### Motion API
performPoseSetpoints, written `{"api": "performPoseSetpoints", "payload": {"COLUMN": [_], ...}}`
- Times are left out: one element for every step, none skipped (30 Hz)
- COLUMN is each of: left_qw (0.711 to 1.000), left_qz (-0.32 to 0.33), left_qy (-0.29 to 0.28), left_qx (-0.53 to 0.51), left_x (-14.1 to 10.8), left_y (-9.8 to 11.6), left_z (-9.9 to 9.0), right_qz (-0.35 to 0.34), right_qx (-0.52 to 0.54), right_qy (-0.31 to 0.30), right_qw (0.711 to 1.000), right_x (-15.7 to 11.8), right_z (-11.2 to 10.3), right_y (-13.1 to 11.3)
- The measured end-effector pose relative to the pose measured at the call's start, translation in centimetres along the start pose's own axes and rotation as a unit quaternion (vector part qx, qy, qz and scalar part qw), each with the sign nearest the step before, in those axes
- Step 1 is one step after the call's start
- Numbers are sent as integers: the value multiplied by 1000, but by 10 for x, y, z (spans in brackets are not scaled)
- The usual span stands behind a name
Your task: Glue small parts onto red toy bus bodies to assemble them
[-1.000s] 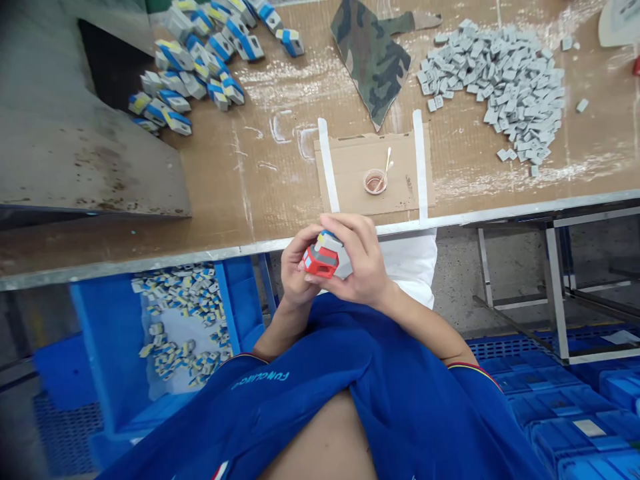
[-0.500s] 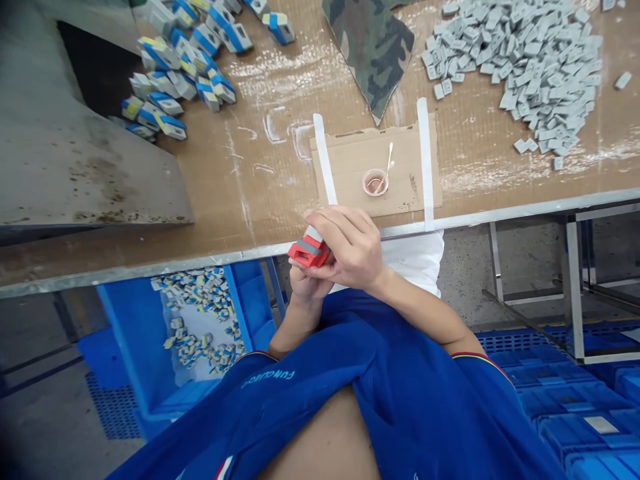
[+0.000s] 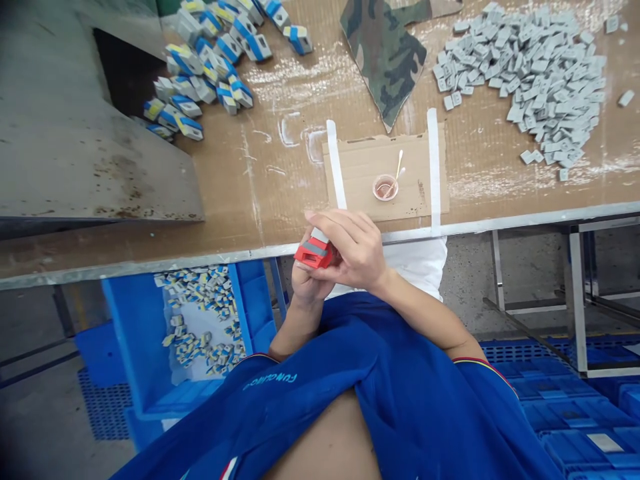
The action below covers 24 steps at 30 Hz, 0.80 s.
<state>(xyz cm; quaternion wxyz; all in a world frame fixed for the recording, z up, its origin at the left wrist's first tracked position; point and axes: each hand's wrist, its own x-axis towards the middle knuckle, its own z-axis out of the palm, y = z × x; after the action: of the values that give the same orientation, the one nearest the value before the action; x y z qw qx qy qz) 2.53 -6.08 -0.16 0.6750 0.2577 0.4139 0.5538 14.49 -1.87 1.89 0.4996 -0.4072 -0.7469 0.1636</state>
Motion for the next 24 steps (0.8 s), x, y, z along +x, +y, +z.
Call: {"api": "performPoseSetpoints", "payload": {"left_qw": [1000,1000,1000,1000,1000,1000,999,999,999,998,998,997,997,997,997,997,997,998,998,998,998,998,998,998], "left_qz": [-2,-5,-7,-7,-4,2,9,16,23,29,33,35,36,34,32,30,29,29,30,31,34,36,37,40], "left_qy": [4,8,10,9,5,-1,-11,-20,-30,-40,-48,-54,-58,-60,-59,-57,-54,-51,-49,-47,-45,-44,-44,-44], "left_qx": [-5,-9,-14,-19,-25,-31,-35,-36,-36,-36,-37,-38,-40,-41,-41,-40,-37,-35,-35,-35,-36,-36,-37,-37], "left_x": [0,0,0,0,1,3,4,6,7,9,10,10,11,11,10,10,9,9,8,8,7,7,6,6], "left_y": [1,2,3,4,5,6,7,8,10,11,12,13,14,14,14,14,13,13,12,12,11,11,11,11], "left_z": [1,2,3,4,5,6,7,7,8,9,10,10,11,12,12,12,12,13,13,14,14,15,15,16], "right_qz": [-7,-10,-11,-11,-10,-9,-9,-10,-13,-16,-19,-21,-24,-24,-23,-21,-18,-15,-10,-7,-5,-5,-5,-5], "right_qx": [-6,-10,-10,-6,-1,4,9,12,16,20,24,27,29,30,31,34,37,41,43,46,47,48,49,50], "right_qy": [6,10,12,14,15,17,18,20,22,24,26,28,30,31,31,31,30,27,25,22,21,21,21,22], "right_qw": [1000,1000,1000,1000,1000,1000,1000,1000,1000,999,999,999,999,999,999,999,999,999,999,999,999,999,999,998], "right_x": [1,1,1,2,2,2,3,4,5,6,8,9,9,10,10,10,10,10,10,9,9,10,10,10], "right_z": [0,0,-1,-1,-2,-3,-4,-5,-7,-8,-9,-11,-12,-12,-13,-14,-14,-14,-15,-15,-15,-15,-15,-15], "right_y": [0,-1,-1,-1,-1,-1,-1,-2,-2,-2,-3,-3,-3,-3,-4,-4,-4,-4,-4,-4,-5,-5,-5,-5]}}
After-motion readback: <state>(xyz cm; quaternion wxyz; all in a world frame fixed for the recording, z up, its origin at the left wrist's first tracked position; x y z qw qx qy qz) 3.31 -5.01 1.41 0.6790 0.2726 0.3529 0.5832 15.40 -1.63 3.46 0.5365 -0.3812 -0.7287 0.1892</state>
